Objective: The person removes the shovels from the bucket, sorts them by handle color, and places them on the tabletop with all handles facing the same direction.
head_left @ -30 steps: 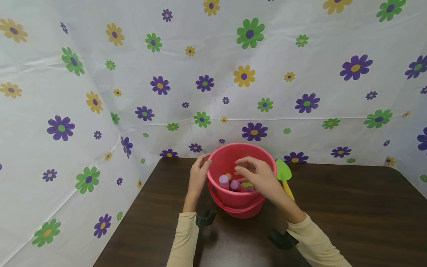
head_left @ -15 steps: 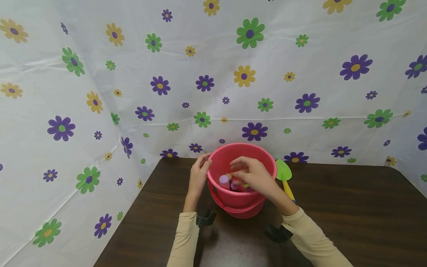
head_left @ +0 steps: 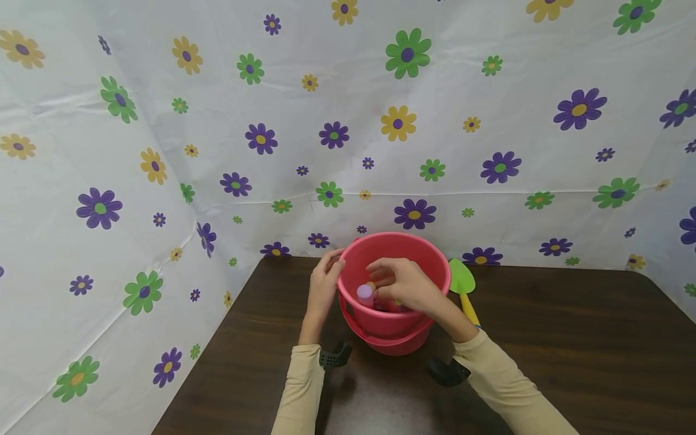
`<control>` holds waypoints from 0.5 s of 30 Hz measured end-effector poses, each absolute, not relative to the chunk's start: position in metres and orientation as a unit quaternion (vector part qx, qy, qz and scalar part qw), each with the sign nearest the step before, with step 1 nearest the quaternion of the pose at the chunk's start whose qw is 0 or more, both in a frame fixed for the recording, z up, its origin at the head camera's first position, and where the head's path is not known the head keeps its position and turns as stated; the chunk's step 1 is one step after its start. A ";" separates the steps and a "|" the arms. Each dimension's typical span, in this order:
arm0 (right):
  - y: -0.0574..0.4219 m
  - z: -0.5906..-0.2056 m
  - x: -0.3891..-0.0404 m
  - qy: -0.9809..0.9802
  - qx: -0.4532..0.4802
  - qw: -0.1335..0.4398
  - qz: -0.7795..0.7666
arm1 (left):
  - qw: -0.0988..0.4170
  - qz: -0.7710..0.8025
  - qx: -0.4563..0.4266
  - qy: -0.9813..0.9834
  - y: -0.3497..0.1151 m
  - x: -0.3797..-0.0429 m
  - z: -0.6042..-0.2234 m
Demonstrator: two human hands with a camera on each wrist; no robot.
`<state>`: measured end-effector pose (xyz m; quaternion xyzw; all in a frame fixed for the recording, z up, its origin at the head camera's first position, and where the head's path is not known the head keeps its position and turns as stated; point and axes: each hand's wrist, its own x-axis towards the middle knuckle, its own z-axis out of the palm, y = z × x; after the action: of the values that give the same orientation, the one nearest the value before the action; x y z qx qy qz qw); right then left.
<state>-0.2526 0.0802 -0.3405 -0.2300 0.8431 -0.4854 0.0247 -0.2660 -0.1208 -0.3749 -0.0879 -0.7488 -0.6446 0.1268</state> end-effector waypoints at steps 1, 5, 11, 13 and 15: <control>0.080 -0.340 -0.253 0.845 -0.233 0.027 -0.480 | 0.126 -0.644 -0.088 -0.749 -0.121 -0.266 -0.375; 0.079 -0.339 -0.253 0.853 -0.260 0.029 -0.452 | 0.126 -0.646 -0.087 -0.748 -0.121 -0.268 -0.376; 0.077 -0.336 -0.253 0.871 -0.311 0.011 -0.381 | 0.120 -0.649 -0.092 -0.746 -0.123 -0.269 -0.377; 0.076 -0.335 -0.252 0.875 -0.318 0.006 -0.366 | 0.119 -0.650 -0.093 -0.745 -0.123 -0.270 -0.377; 0.076 -0.335 -0.252 0.876 -0.321 0.005 -0.359 | 0.118 -0.650 -0.093 -0.745 -0.123 -0.270 -0.378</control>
<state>-0.2523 0.0755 -0.3350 -0.3207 0.8764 -0.3593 0.0046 -0.2700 -0.1233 -0.3775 -0.0934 -0.7445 -0.6504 0.1182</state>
